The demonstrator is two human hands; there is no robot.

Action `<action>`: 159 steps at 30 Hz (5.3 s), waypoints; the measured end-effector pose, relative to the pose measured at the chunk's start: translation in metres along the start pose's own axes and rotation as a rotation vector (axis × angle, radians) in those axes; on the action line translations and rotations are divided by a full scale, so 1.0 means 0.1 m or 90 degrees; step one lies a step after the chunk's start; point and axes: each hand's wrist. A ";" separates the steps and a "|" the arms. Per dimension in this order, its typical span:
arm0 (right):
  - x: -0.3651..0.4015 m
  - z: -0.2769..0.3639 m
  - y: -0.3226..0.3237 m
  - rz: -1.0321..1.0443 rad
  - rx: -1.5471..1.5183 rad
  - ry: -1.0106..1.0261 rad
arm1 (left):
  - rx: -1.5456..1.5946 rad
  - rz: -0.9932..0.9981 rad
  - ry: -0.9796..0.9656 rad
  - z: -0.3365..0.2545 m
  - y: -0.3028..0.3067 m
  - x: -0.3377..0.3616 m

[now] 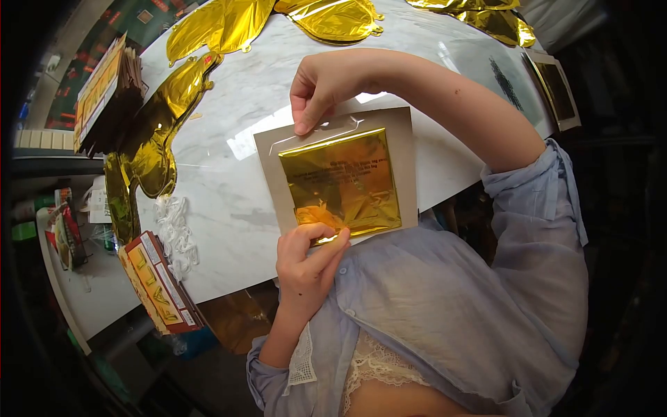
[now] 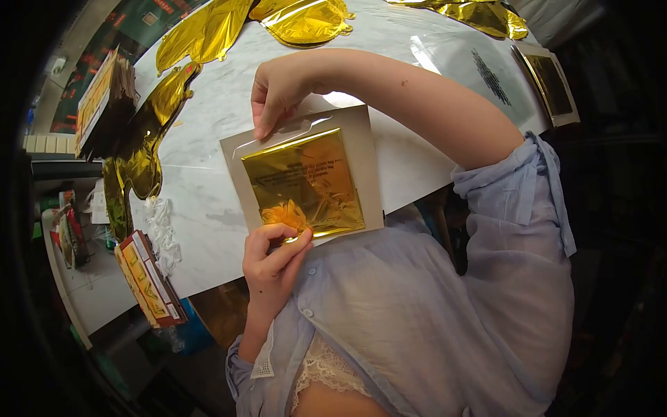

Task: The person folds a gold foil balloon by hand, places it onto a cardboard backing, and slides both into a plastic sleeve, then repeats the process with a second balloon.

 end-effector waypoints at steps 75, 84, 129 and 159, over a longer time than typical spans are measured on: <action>0.02 -0.14 -0.04 -0.129 -0.025 0.026 | -0.182 -0.109 -0.119 0.06 -0.20 0.06; -0.06 -0.09 0.07 -0.105 0.138 0.035 | -0.240 -0.096 -0.131 0.07 -0.25 0.19; 0.75 -0.67 -1.77 -0.510 0.522 0.349 | -0.300 -0.080 -0.080 0.08 -0.33 0.28; 1.16 -0.90 -1.46 -0.547 0.399 0.288 | -0.224 0.044 -0.091 0.20 0.44 -0.17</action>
Point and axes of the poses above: each hand's wrist, its own x-axis away from the middle knuckle, its own y-axis out of the back of the hand, z = x × y, and after that the axes turned 8 degrees about z, right-handed
